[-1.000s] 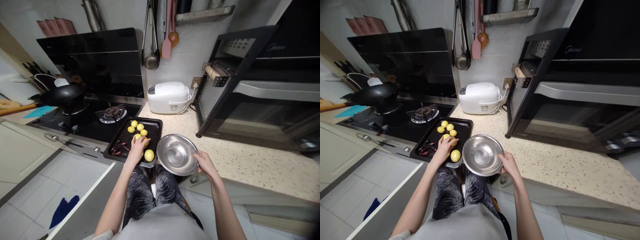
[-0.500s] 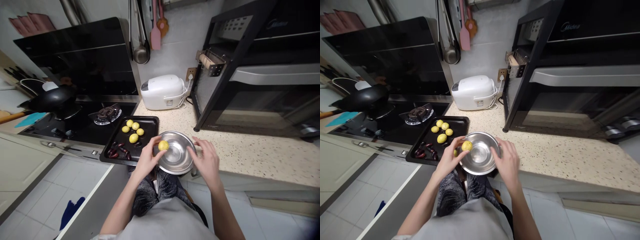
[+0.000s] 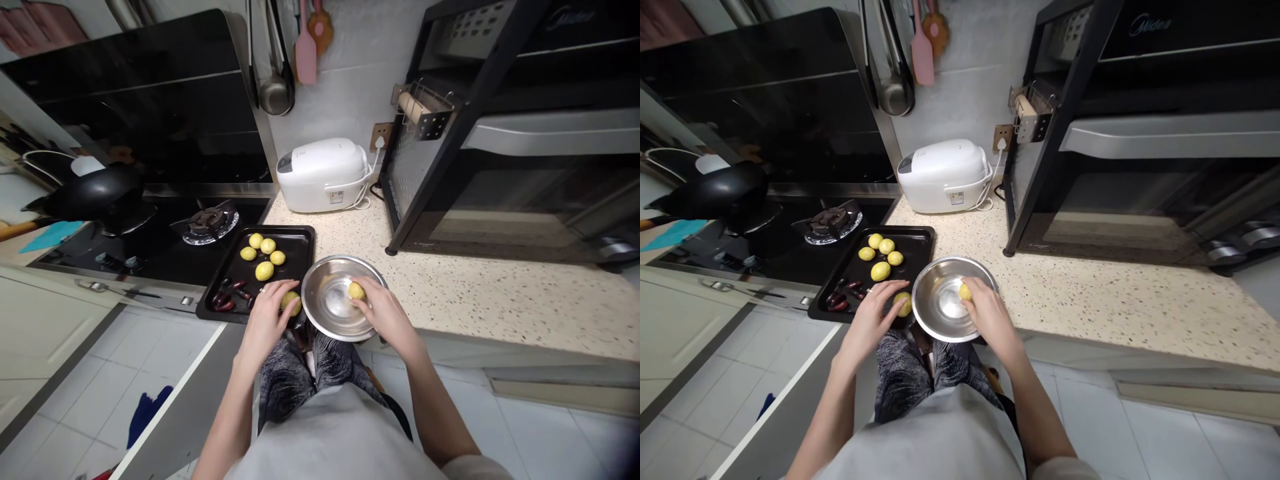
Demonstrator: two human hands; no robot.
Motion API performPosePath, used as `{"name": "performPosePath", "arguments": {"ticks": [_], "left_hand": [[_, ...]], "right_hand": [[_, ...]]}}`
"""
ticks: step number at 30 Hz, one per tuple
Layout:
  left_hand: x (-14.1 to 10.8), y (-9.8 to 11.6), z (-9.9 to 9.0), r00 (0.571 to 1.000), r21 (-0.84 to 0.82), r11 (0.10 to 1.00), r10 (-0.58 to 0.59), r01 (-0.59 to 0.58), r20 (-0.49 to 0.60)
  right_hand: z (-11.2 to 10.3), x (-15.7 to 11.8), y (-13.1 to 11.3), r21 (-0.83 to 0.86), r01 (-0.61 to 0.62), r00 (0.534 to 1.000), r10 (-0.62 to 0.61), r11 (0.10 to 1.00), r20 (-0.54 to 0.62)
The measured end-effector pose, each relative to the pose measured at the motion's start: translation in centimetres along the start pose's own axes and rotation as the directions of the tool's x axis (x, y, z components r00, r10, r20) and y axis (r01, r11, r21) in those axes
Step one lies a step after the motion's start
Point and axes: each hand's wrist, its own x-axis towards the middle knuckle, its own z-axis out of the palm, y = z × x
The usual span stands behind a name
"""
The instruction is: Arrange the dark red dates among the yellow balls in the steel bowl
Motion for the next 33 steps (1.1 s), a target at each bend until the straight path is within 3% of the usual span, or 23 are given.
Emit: {"name": "performPosePath", "arguments": {"ticks": [4,8,12,15,19,21,23,27,33], "left_hand": [[-1.1,-2.1,0.1,0.986,0.075,0.997,-0.031,0.018,0.163],[-1.2,-2.5,0.9,0.985,0.064,0.997,-0.047,0.037,0.166],[-0.7,-2.7,1.2,0.992,-0.015,1.000,-0.025,0.027,0.120],[-0.3,-2.6,0.8,0.998,-0.095,0.993,-0.062,0.064,0.018],[0.5,-0.8,0.0,0.983,-0.202,0.979,-0.076,0.041,-0.170],[1.2,0.7,0.0,0.984,-0.205,0.978,-0.013,-0.024,-0.180],[2.1,2.1,0.7,0.992,-0.180,0.980,0.066,-0.086,-0.109],[4.4,3.4,3.2,0.972,-0.140,0.979,0.169,-0.147,0.162],[8.0,2.8,5.3,0.881,0.004,0.991,0.119,-0.135,0.458]], "right_hand": [[0.4,0.7,0.3,-0.127,-0.050,0.993,0.063,0.991,0.099],[0.8,1.4,0.3,-0.201,-0.049,0.992,0.072,0.978,0.107],[0.9,1.6,0.7,-0.206,-0.001,0.997,0.017,0.979,0.075],[0.9,1.3,0.8,-0.216,-0.022,0.998,0.034,0.976,0.051],[0.9,0.9,0.4,-0.220,-0.042,0.999,0.045,0.975,0.008],[0.8,0.7,0.2,-0.210,-0.051,0.999,0.049,0.976,-0.016],[0.6,0.6,0.1,-0.189,-0.054,0.998,0.047,0.981,-0.042],[-0.1,-0.2,-0.2,-0.115,-0.035,0.993,0.022,0.993,-0.112],[-0.7,-1.6,-0.2,-0.045,-0.037,0.987,0.029,0.998,-0.159]]}}
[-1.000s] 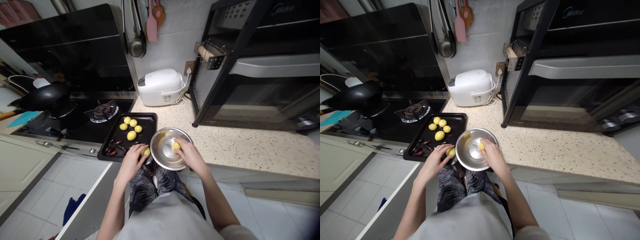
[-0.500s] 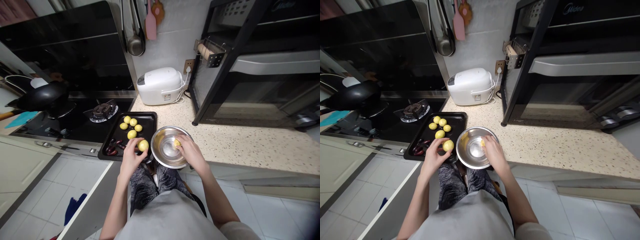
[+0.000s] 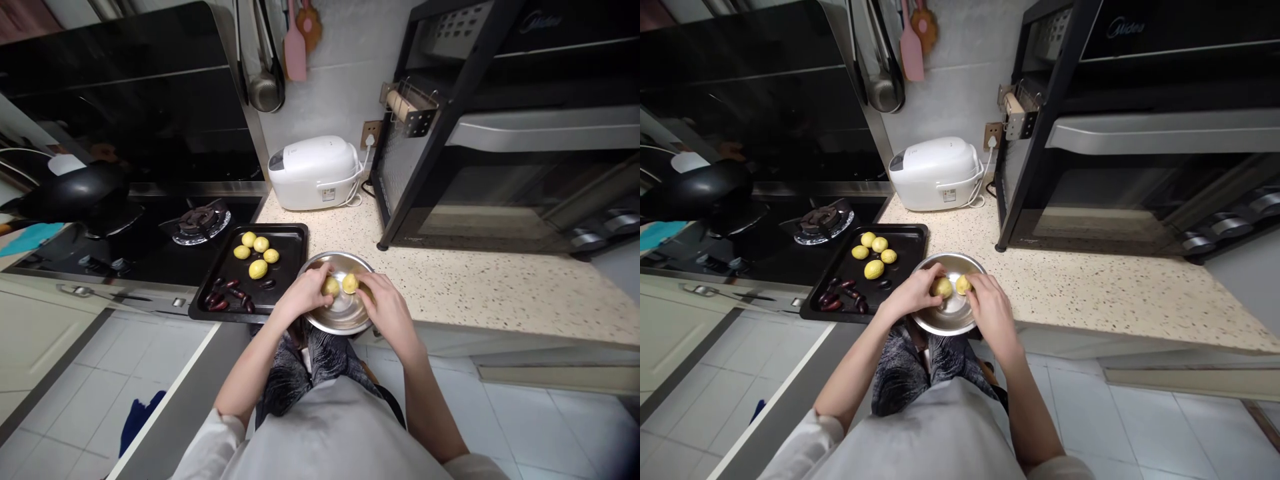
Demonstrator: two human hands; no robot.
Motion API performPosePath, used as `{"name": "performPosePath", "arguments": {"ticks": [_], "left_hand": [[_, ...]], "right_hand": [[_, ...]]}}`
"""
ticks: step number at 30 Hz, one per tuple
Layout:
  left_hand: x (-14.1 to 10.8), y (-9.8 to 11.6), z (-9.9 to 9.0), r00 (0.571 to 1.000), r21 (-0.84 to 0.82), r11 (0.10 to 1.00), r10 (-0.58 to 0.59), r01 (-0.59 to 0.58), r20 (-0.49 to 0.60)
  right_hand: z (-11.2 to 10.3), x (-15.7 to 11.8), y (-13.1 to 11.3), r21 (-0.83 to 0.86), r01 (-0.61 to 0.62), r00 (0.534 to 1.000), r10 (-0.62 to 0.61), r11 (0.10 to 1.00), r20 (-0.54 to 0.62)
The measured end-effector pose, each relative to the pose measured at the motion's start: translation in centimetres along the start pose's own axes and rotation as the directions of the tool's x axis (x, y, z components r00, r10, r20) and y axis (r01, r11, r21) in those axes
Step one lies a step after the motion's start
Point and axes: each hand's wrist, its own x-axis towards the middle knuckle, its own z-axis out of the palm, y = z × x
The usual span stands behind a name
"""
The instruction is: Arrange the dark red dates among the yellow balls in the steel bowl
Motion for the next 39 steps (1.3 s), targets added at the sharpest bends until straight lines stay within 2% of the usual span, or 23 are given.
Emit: {"name": "performPosePath", "arguments": {"ticks": [3,8,10,16,19,21,23,26,28,30,33,35,39], "left_hand": [[1.1,-0.1,-0.3,1.000,0.041,0.999,0.026,-0.027,0.017],[1.7,0.1,0.0,0.976,0.032,0.997,0.078,-0.073,-0.205],[1.7,0.0,0.4,0.964,0.026,0.997,0.083,-0.079,-0.253],[1.1,-0.3,1.1,0.954,-0.032,0.992,0.111,-0.125,-0.278],[0.1,-0.3,0.6,0.953,-0.071,0.985,0.133,-0.158,-0.274],[-1.0,-0.7,-0.1,0.938,-0.076,0.985,0.122,-0.154,-0.324],[-2.2,-1.8,-1.0,0.897,-0.054,0.995,0.055,-0.087,-0.439],[-4.1,-4.8,-2.1,0.772,0.005,0.987,-0.124,0.162,-0.623],[-5.1,-7.1,-2.3,0.715,0.044,0.934,-0.240,0.354,-0.656],[-5.8,-9.1,-2.1,0.692,0.048,0.885,-0.326,0.462,-0.644],[-6.3,-10.9,-1.7,0.693,0.017,0.876,-0.369,0.482,-0.619],[-6.3,-11.2,-1.6,0.694,-0.011,0.891,-0.361,0.454,-0.622],[-6.3,-9.4,-2.0,0.688,-0.107,0.943,-0.304,0.314,-0.659]], "right_hand": [[0.0,-0.2,0.0,0.008,0.002,1.000,-0.002,1.000,-0.009],[0.2,0.0,-0.1,0.011,0.024,1.000,-0.024,1.000,-0.001],[0.4,0.1,-0.2,0.022,0.050,0.999,-0.051,0.998,0.014],[1.5,0.3,-0.4,-0.015,0.162,0.981,-0.159,0.987,0.108],[2.0,0.4,-0.3,-0.052,0.170,0.978,-0.162,0.984,0.130],[2.3,0.5,-0.1,-0.067,0.173,0.978,-0.163,0.983,0.128],[2.4,0.4,0.0,-0.071,0.179,0.979,-0.170,0.981,0.115],[2.4,0.3,0.0,-0.072,0.188,0.979,-0.181,0.980,0.092],[2.5,0.3,-0.1,-0.080,0.191,0.979,-0.184,0.978,0.088],[2.5,0.3,-0.2,-0.088,0.193,0.978,-0.184,0.977,0.092],[2.6,0.3,-0.3,-0.091,0.191,0.979,-0.183,0.977,0.093],[2.6,0.3,-0.3,-0.087,0.190,0.980,-0.182,0.978,0.085],[2.5,0.3,-0.4,-0.085,0.189,0.980,-0.182,0.978,0.082]]}}
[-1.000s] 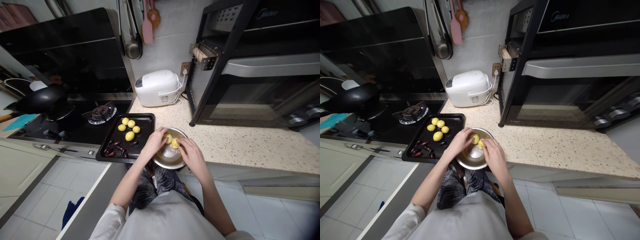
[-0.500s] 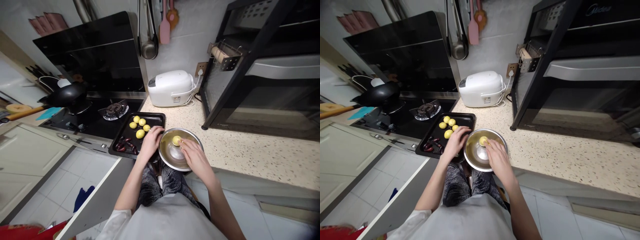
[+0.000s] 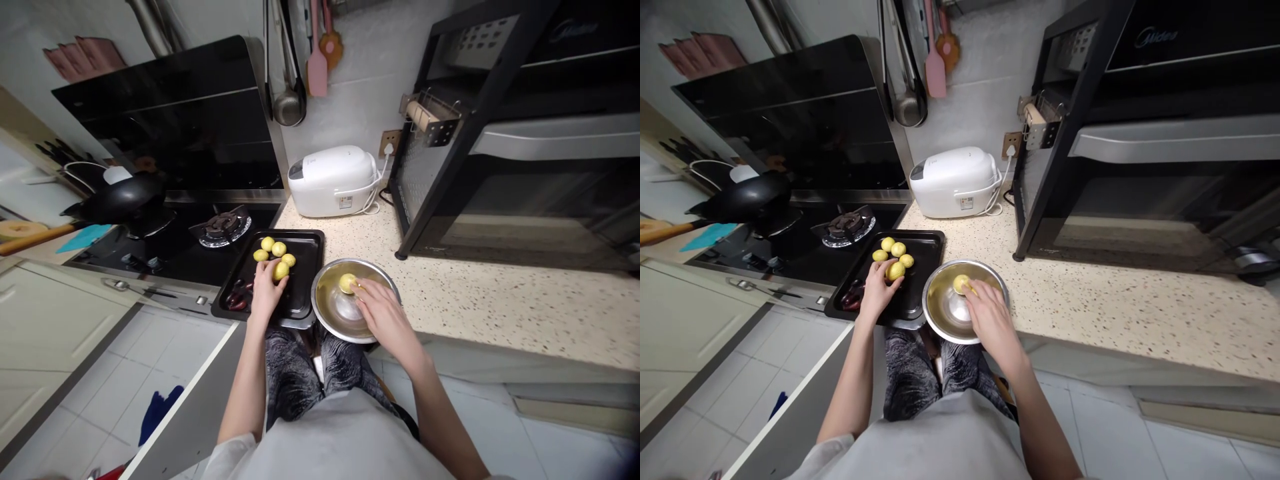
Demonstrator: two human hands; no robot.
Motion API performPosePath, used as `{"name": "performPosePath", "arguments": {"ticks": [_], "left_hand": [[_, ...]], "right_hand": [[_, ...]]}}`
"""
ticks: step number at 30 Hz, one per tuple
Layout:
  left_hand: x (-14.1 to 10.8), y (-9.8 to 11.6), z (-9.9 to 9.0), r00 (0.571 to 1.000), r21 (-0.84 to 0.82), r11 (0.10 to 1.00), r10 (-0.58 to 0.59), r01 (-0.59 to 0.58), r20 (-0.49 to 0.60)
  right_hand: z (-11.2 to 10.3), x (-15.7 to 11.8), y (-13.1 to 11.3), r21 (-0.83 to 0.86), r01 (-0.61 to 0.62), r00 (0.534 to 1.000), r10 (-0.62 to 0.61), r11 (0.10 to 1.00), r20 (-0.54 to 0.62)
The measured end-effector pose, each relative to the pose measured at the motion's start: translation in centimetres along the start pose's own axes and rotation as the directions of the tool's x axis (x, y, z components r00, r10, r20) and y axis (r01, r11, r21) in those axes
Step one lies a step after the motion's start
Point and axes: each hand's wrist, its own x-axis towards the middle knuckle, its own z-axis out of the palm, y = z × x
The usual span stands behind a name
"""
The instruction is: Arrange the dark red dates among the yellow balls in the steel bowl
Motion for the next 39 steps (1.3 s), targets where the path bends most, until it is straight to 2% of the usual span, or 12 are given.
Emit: {"name": "performPosePath", "arguments": {"ticks": [4,7,9,14,17,21,25,30,33,35,37,39], "left_hand": [[-1.1,4.4,-1.0,0.979,-0.179,0.970,0.182,-0.165,0.086],[-2.0,7.8,-1.1,0.923,-0.240,0.938,0.304,-0.248,0.234],[-2.4,9.2,-0.5,0.880,-0.209,0.936,0.340,-0.282,0.333],[-2.5,10.1,1.4,0.763,0.058,0.894,0.344,-0.444,0.548],[-2.3,10.0,1.9,0.734,0.126,0.855,0.345,-0.502,0.585],[-2.4,10.0,2.0,0.744,0.174,0.834,0.349,-0.524,0.569],[-2.6,10.0,1.7,0.780,0.195,0.845,0.337,-0.497,0.527],[-2.0,9.2,0.5,0.825,0.106,0.894,0.348,-0.434,0.446],[-0.7,7.3,0.0,0.904,0.109,0.929,0.308,-0.353,0.298],[0.4,5.2,0.1,0.940,0.157,0.940,0.266,-0.302,0.214],[1.4,3.1,0.4,0.951,0.202,0.943,0.219,-0.263,0.217],[2.1,1.3,0.9,0.945,0.225,0.944,0.174,-0.240,0.278]], "right_hand": [[-0.1,0.0,0.0,-0.004,-0.010,1.000,0.010,1.000,0.023],[-0.2,0.0,-0.1,0.005,-0.023,0.999,0.023,1.000,0.026],[-0.2,-0.1,0.0,0.009,-0.026,0.999,0.026,1.000,0.025],[-0.1,-0.4,0.1,0.001,-0.022,0.999,0.022,1.000,0.035],[-0.2,-0.5,0.1,-0.005,-0.026,0.999,0.027,1.000,0.045],[-0.9,-0.4,-0.4,0.020,-0.008,0.999,0.007,1.000,0.048],[-1.4,-0.4,-1.6,0.096,0.070,0.991,-0.081,0.993,0.105],[-0.9,-0.5,-2.9,0.091,0.111,0.979,-0.124,0.990,0.161],[-0.5,-0.7,-3.1,0.084,0.102,0.980,-0.115,0.991,0.163],[-0.4,-0.9,-3.0,0.091,0.101,0.982,-0.114,0.991,0.149],[-0.4,-1.1,-2.8,0.094,0.105,0.984,-0.117,0.990,0.132],[-0.4,-1.3,-2.6,0.091,0.110,0.985,-0.121,0.990,0.119]]}}
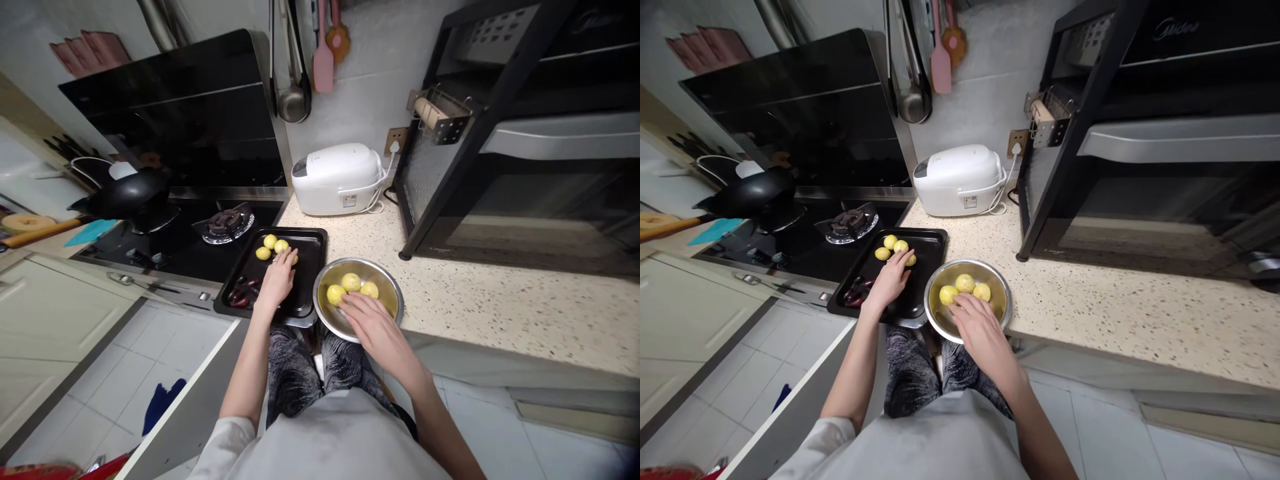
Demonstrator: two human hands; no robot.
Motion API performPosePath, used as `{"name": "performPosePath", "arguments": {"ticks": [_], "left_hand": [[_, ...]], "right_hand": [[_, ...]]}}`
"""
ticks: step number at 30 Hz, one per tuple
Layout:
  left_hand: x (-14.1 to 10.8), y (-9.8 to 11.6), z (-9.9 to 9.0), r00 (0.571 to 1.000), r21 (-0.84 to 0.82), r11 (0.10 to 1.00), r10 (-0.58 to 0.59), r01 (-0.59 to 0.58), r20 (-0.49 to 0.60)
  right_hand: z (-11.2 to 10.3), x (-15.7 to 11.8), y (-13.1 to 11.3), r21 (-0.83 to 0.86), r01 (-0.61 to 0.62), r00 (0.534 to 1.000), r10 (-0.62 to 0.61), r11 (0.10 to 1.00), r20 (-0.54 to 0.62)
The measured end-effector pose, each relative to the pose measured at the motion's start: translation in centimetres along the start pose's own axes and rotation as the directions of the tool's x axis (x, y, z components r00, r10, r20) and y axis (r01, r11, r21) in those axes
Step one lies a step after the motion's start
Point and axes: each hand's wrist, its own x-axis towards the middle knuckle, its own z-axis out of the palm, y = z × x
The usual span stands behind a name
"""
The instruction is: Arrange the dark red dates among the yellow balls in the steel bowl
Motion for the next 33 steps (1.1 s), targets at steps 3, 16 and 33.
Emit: {"name": "performPosePath", "arguments": {"ticks": [3,16,33], "left_hand": [[0.4,-1.3,0.9,0.998,0.013,1.000,-0.013,0.012,0.060],[-0.4,0.1,0.8,0.986,-0.165,0.983,-0.102,0.080,-0.129],[-3.4,11.9,1.7,0.859,-0.334,0.862,0.463,-0.380,0.217]], "right_hand": [[-0.1,-0.2,0.2,-0.004,0.002,1.000,-0.002,1.000,-0.025],[-1.3,-0.7,0.8,0.045,-0.006,0.983,0.014,0.999,-0.181],[-1.9,-1.2,1.3,0.200,-0.176,0.829,0.254,0.964,-0.499]]}}
